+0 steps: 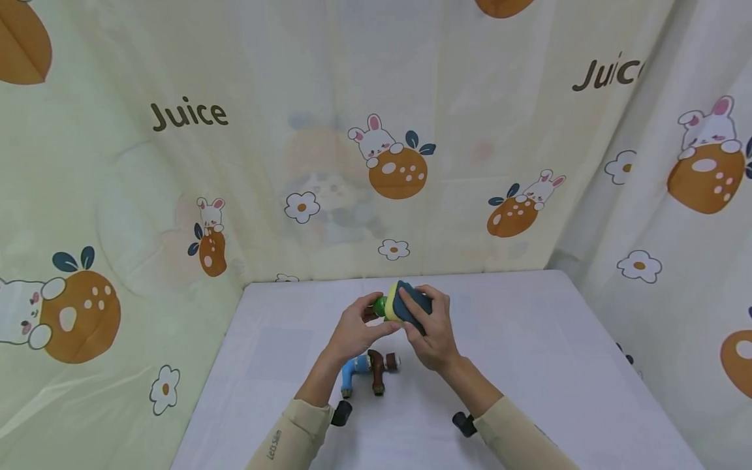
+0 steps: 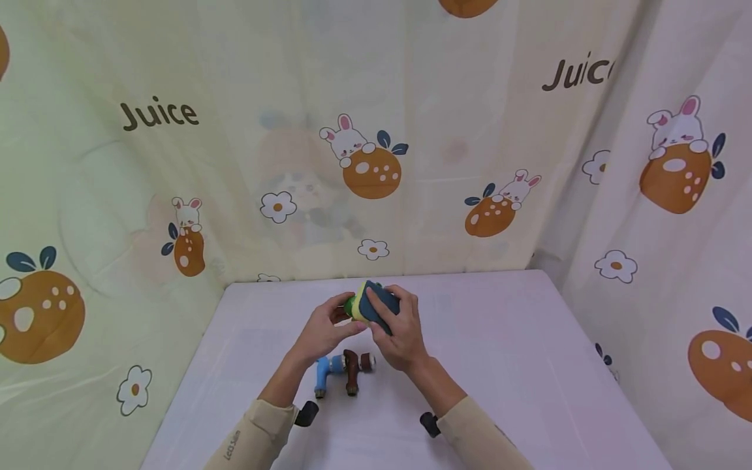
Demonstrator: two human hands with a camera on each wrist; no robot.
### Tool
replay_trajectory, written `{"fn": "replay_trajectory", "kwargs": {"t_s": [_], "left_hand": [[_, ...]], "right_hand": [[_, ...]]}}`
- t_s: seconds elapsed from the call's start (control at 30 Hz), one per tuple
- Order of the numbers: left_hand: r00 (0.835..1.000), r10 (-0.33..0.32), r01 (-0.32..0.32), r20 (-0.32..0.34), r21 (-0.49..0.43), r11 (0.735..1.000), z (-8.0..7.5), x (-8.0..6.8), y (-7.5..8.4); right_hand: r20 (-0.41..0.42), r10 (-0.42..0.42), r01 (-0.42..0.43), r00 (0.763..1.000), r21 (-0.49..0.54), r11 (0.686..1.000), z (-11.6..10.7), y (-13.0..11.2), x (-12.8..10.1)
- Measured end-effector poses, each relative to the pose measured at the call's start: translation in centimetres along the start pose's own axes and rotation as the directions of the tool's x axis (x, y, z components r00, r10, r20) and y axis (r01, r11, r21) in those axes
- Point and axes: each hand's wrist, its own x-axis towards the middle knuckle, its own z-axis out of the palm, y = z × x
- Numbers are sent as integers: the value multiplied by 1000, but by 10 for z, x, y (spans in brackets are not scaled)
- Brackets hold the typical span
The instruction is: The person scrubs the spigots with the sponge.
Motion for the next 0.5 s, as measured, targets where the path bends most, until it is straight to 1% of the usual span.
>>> {"fn": "replay_trajectory", "kwargs": {"t_s": [0.17,0.3,0.4,0.5], "left_hand": [[1000,21,-20,-10,58,998,2,-2,-3],[999,37,-36,-9,99,994,1,-2,-5],[999,42,-40,-10,119,992,1,-2,-6],[999,39,-38,-8,128,991,0,-3,-5]], "right_hand": [[95,-15,27,995,-124,992,-4,4,2],[145,-4,35,989,-208,977,-6,6,3],[156,19,22,988,-254,967,-7,8,4],[137,47,-6,989,-285,958,-7,11,5]]}}
